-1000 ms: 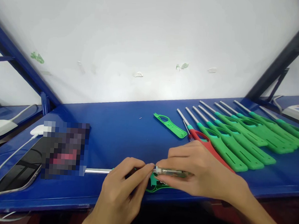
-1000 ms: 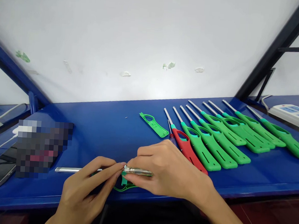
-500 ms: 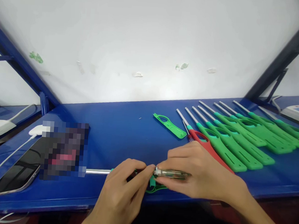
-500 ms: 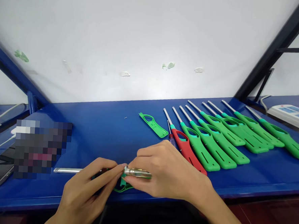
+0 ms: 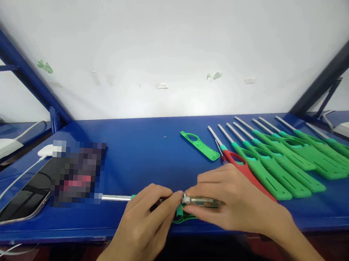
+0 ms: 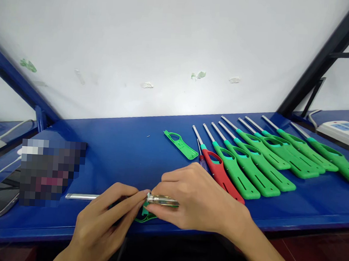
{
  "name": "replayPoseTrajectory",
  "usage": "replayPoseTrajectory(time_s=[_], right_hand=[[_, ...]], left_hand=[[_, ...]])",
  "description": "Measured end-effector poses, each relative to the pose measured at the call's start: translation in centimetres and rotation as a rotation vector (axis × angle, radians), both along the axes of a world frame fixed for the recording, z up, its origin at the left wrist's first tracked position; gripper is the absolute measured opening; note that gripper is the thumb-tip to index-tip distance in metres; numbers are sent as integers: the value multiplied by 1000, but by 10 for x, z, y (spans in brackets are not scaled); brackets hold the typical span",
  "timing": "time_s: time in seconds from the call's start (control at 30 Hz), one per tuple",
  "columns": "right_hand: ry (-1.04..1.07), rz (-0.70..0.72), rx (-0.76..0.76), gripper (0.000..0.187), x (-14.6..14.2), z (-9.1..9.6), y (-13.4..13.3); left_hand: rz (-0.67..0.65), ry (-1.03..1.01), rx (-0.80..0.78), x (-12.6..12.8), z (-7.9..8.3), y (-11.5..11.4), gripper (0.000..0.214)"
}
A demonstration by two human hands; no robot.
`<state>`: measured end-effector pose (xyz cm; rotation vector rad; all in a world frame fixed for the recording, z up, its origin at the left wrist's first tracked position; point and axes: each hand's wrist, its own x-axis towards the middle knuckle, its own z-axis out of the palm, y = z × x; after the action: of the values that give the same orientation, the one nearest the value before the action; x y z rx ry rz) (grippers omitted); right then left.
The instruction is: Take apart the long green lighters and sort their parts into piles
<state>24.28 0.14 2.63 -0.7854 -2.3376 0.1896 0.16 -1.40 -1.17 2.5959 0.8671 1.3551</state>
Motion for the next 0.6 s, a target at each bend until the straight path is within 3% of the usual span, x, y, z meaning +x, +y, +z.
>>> replayPoseTrajectory(time_s=[0.27,0.6], right_hand=[[28,-47,102,20,2,1,5],[47,-10,53,13,6,1,4]], left_hand=[[28,-141,-71,2,11,2,25],[61,-155,-117,0,12,0,19]])
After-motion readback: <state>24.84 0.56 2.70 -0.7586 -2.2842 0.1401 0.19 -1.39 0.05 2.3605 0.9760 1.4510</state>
